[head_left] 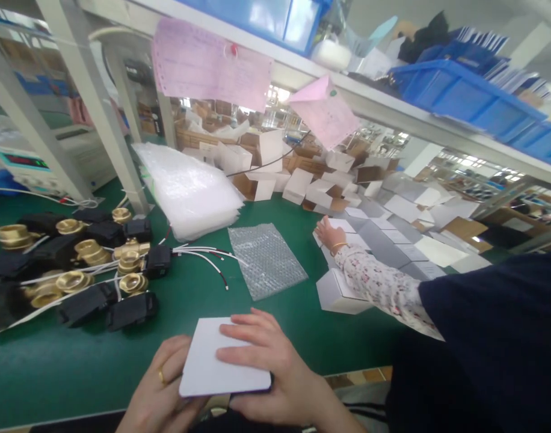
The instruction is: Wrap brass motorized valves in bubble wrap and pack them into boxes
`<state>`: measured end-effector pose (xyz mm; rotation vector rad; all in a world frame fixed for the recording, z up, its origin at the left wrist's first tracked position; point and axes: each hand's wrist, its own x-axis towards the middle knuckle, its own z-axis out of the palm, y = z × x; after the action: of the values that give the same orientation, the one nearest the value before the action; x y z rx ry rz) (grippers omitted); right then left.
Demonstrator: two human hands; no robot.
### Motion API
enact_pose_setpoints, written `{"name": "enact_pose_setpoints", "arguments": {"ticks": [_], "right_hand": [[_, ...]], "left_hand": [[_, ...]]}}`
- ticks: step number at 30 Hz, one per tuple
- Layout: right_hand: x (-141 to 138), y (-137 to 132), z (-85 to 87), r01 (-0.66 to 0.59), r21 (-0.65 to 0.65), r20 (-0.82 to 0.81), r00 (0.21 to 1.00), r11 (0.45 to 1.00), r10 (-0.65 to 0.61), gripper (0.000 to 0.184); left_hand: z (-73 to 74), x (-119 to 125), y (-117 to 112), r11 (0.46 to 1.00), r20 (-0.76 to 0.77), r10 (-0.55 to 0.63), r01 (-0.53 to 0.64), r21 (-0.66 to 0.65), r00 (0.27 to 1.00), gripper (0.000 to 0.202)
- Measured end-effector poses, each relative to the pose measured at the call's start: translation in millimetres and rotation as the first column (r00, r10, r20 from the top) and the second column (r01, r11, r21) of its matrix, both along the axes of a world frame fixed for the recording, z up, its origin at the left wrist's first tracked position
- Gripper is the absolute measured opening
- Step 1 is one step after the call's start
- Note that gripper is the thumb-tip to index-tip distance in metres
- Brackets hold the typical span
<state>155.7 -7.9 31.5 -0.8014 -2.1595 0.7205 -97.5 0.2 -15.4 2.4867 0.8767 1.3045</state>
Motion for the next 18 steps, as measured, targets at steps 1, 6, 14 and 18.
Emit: {"name": "enact_pose_setpoints", "arguments": {"ticks": [1, 6, 14, 18], "right_hand": [[4.7, -3.9, 0.3, -0.009, -0.005, 0.074, 0.997, 1.0, 0.01, 0.048], [9.8, -11.7, -5.0, 0.061, 0.062, 0.241, 0.968, 0.996, -0.074, 0.05], [5.9, -6.4, -14.8, 0.105, 0.281, 0.247, 0.952, 0.954, -0.178, 0.031], [9.6, -3.5, -9.2, 0.071, 0.254, 0.25, 0.959, 0.965, -0.137, 0.032]], "left_hand": [[0.1, -4.2, 0.1, 0.999, 0.05, -0.01, 0.011, -0.031, 0.999, 0.017], [-1.8, -17.2, 14.4, 0.982, 0.008, -0.021, 0.022, -0.186, 1.0, 0.028], [8.7, -1.5, 40.3, 0.983, -0.198, -0.181, 0.173, -0.061, 0.963, 0.045], [4.2, -3.5, 43.8, 0.963, -0.133, -0.252, 0.235, -0.129, 0.959, 0.048]]}}
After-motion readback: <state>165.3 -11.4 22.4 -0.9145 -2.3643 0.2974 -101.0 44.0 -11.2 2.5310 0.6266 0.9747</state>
